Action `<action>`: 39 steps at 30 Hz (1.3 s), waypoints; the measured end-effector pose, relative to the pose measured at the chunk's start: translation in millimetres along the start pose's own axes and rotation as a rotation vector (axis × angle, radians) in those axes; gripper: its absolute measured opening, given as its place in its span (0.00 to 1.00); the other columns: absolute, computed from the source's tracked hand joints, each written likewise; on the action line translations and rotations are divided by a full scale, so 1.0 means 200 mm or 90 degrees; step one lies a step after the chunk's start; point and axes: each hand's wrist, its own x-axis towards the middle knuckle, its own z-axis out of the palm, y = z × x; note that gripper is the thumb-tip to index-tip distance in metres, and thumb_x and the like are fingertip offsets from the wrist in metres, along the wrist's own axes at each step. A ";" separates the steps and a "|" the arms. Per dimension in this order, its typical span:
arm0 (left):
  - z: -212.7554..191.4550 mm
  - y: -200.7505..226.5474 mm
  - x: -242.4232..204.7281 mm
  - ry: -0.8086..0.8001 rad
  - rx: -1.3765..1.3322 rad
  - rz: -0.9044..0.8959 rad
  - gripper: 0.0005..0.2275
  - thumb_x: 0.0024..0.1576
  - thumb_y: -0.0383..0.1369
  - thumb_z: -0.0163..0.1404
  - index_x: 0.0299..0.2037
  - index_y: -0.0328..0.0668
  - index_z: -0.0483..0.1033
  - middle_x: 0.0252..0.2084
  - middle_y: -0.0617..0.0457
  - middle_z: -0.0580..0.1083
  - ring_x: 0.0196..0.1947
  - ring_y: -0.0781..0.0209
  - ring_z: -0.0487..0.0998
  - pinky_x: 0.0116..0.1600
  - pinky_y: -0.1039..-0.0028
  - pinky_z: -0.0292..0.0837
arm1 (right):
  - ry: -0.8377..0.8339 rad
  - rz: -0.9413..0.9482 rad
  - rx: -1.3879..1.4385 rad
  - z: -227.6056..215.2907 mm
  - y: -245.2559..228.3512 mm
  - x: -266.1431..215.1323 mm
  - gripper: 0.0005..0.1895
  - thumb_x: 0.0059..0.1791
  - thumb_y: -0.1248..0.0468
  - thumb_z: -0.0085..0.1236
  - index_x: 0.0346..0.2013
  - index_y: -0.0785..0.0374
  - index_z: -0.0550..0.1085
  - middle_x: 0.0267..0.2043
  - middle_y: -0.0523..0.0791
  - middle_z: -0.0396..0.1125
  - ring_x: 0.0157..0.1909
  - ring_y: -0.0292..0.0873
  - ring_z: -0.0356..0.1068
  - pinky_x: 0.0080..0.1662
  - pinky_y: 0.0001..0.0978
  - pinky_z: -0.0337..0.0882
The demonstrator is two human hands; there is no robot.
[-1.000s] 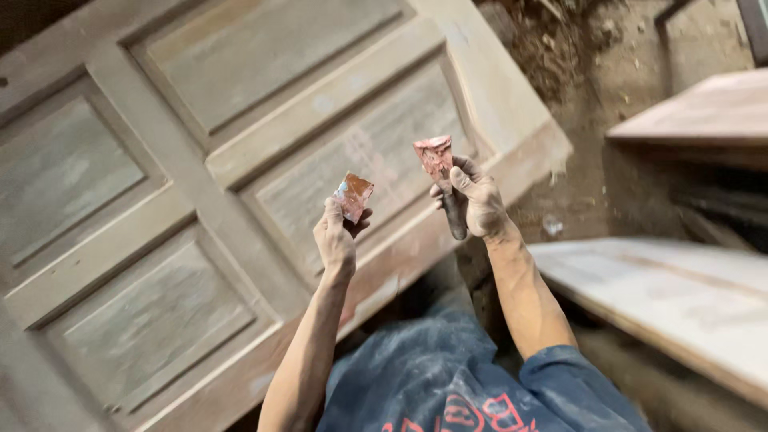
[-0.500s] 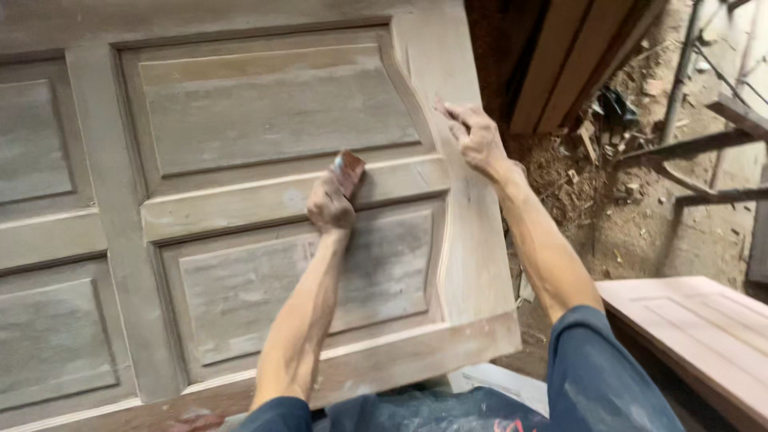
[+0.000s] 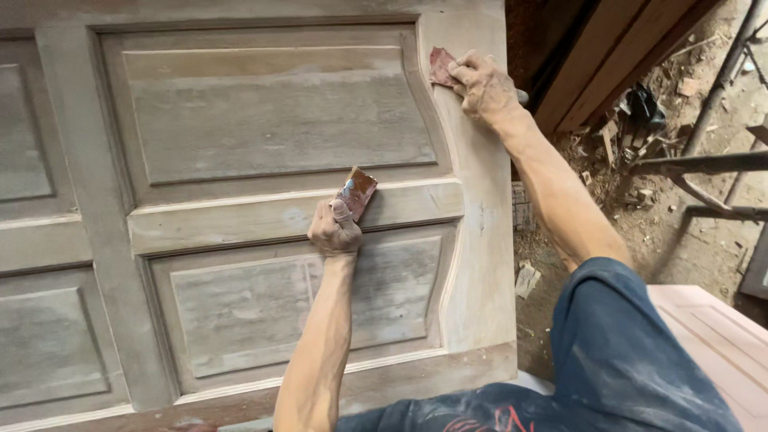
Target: The person applies a reddish-brown filler to a wooden door using a putty knife. They repeatedly scoop filler from a bucket and spread it into the door's recessed panels and grooves.
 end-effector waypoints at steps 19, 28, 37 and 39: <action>-0.01 0.03 0.01 0.014 -0.017 -0.011 0.19 0.71 0.41 0.37 0.37 0.39 0.78 0.33 0.46 0.75 0.30 0.42 0.77 0.35 0.59 0.72 | -0.307 0.173 -0.126 -0.28 -0.19 0.12 0.18 0.47 0.62 0.64 0.52 0.48 0.80 0.56 0.47 0.64 0.49 0.52 0.72 0.48 0.49 0.75; 0.00 0.00 0.02 0.011 -0.024 -0.013 0.18 0.70 0.40 0.38 0.35 0.39 0.77 0.32 0.46 0.75 0.30 0.42 0.77 0.35 0.58 0.72 | -0.171 0.080 -0.099 -0.10 -0.13 0.01 0.14 0.57 0.61 0.56 0.57 0.47 0.76 0.54 0.46 0.66 0.48 0.49 0.73 0.45 0.41 0.78; -0.01 0.02 0.01 0.003 -0.031 -0.025 0.18 0.70 0.40 0.38 0.36 0.40 0.77 0.33 0.46 0.75 0.31 0.43 0.77 0.35 0.59 0.72 | -0.198 0.205 -0.047 -0.34 -0.18 0.16 0.18 0.55 0.56 0.58 0.61 0.45 0.74 0.58 0.51 0.63 0.51 0.53 0.69 0.49 0.50 0.71; -0.01 0.03 0.01 -0.017 -0.030 -0.041 0.18 0.70 0.41 0.38 0.35 0.40 0.77 0.32 0.47 0.75 0.31 0.43 0.77 0.35 0.59 0.72 | -0.170 0.206 -0.013 -0.33 -0.22 0.20 0.19 0.55 0.56 0.58 0.62 0.46 0.74 0.58 0.52 0.62 0.51 0.52 0.68 0.50 0.49 0.71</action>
